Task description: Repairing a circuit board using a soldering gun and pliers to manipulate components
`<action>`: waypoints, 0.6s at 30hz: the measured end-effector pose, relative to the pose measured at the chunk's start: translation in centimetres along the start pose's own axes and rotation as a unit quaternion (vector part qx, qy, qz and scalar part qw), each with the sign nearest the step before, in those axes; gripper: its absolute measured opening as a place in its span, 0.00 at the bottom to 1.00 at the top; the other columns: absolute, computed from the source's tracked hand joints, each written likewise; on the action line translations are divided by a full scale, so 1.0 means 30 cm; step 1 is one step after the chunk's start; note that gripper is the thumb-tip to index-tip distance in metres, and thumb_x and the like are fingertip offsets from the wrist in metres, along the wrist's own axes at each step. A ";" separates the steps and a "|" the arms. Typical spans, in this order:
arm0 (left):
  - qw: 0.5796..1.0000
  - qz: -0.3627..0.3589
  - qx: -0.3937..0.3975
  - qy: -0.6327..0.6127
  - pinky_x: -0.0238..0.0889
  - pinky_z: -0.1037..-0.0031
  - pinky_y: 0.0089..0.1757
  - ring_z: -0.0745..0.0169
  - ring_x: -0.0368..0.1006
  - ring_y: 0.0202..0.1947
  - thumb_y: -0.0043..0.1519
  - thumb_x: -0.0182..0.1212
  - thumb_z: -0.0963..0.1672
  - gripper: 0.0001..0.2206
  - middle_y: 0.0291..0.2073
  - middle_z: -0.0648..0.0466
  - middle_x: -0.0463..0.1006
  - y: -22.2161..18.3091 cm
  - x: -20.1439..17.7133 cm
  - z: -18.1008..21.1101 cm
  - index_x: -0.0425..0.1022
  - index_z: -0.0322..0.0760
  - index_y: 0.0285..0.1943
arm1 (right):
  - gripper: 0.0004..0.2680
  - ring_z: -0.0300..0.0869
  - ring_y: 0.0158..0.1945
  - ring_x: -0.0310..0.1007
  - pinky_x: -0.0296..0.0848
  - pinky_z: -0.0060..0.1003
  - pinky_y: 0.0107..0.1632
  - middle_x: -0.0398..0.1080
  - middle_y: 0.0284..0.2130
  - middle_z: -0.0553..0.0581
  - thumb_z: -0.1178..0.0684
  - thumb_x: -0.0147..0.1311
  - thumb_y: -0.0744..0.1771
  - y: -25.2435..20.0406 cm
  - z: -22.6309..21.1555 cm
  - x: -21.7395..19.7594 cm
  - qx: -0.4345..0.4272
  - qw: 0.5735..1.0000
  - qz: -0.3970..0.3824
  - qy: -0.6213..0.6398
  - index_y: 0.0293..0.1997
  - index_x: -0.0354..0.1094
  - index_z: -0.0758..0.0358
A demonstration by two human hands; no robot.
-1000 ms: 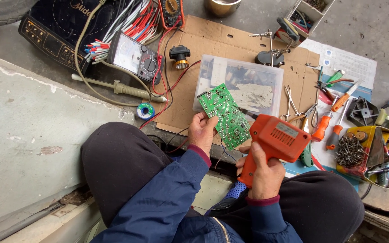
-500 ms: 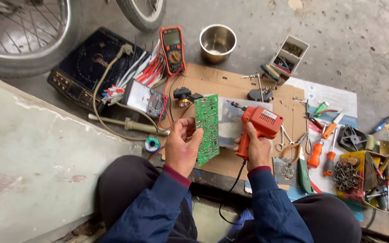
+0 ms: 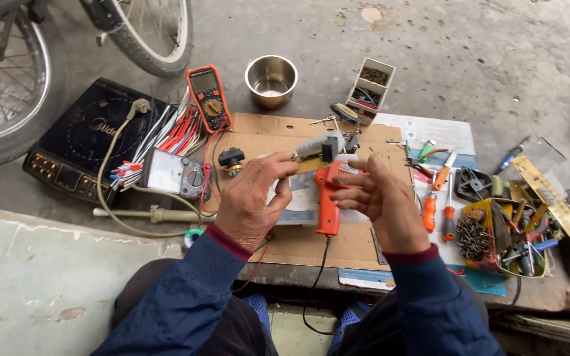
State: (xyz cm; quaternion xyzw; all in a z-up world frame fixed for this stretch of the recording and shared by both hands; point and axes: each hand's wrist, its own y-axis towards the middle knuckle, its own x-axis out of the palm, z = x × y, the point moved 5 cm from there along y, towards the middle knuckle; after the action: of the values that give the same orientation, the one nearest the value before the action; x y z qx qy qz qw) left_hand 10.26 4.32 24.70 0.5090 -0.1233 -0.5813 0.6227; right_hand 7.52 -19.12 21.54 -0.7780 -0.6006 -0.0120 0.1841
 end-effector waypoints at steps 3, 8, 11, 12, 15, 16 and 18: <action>0.993 -0.016 0.105 0.054 0.81 0.68 0.51 0.58 0.84 0.52 0.63 0.66 0.36 0.14 0.52 0.57 0.86 0.015 0.049 0.052 0.85 0.49 0.53 | 0.21 0.53 0.43 0.87 0.86 0.45 0.47 0.81 0.46 0.65 0.36 0.47 0.74 0.061 0.007 -0.022 0.030 0.989 -0.115 0.086 0.69 0.69 0.62; 0.974 -0.077 0.193 0.086 0.76 0.65 0.59 0.56 0.80 0.60 0.70 0.64 0.38 0.11 0.60 0.57 0.83 0.037 0.102 0.075 0.83 0.48 0.55 | 0.16 0.52 0.44 0.87 0.86 0.46 0.48 0.81 0.46 0.67 0.47 0.51 0.74 0.162 0.125 -0.160 0.019 0.986 -0.067 0.148 0.67 0.70 0.67; 0.974 -0.097 0.169 0.119 0.69 0.59 0.67 0.51 0.73 0.70 0.68 0.69 0.38 0.12 0.66 0.53 0.79 0.067 0.130 0.100 0.82 0.48 0.56 | 0.16 0.47 0.43 0.87 0.85 0.40 0.45 0.82 0.45 0.62 0.50 0.51 0.72 0.162 0.118 -0.178 0.002 0.983 -0.064 0.173 0.68 0.69 0.63; 0.975 -0.101 0.141 0.136 0.65 0.56 0.70 0.46 0.69 0.74 0.64 0.73 0.37 0.15 0.69 0.48 0.76 0.084 0.130 0.111 0.81 0.47 0.57 | 0.14 0.44 0.42 0.87 0.84 0.37 0.43 0.82 0.44 0.61 0.52 0.51 0.72 0.151 0.100 -0.168 -0.010 0.980 -0.053 0.191 0.65 0.69 0.61; 0.994 -0.106 -0.009 -0.004 0.64 0.47 0.69 0.33 0.67 0.74 0.67 0.61 0.37 0.17 0.72 0.40 0.70 0.038 0.119 0.167 0.77 0.42 0.65 | 0.10 0.42 0.38 0.83 0.78 0.30 0.40 0.82 0.43 0.58 0.51 0.53 0.71 0.121 0.087 -0.140 -0.028 0.969 -0.068 0.236 0.57 0.73 0.60; 0.994 -0.110 -0.010 -0.004 0.64 0.47 0.69 0.33 0.67 0.74 0.67 0.61 0.37 0.17 0.72 0.40 0.70 0.007 0.140 0.185 0.77 0.42 0.65 | 0.10 0.42 0.38 0.83 0.78 0.30 0.40 0.82 0.43 0.58 0.51 0.53 0.71 0.090 0.053 -0.100 -0.025 0.969 -0.067 0.238 0.57 0.73 0.60; 0.982 -0.093 -0.118 -0.110 0.68 0.47 0.66 0.34 0.72 0.69 0.65 0.66 0.45 0.19 0.70 0.36 0.72 -0.058 0.170 0.181 0.76 0.39 0.66 | 0.09 0.37 0.35 0.79 0.75 0.30 0.38 0.80 0.40 0.55 0.54 0.53 0.70 0.036 -0.008 -0.024 -0.001 0.969 -0.017 0.245 0.56 0.71 0.61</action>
State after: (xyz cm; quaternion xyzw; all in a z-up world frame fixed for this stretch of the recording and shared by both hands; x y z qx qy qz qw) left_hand 6.68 -2.34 23.57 0.3738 -0.0741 -0.6996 0.6045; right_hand 8.38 -20.10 21.28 -0.7413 -0.5499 -0.2061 0.3248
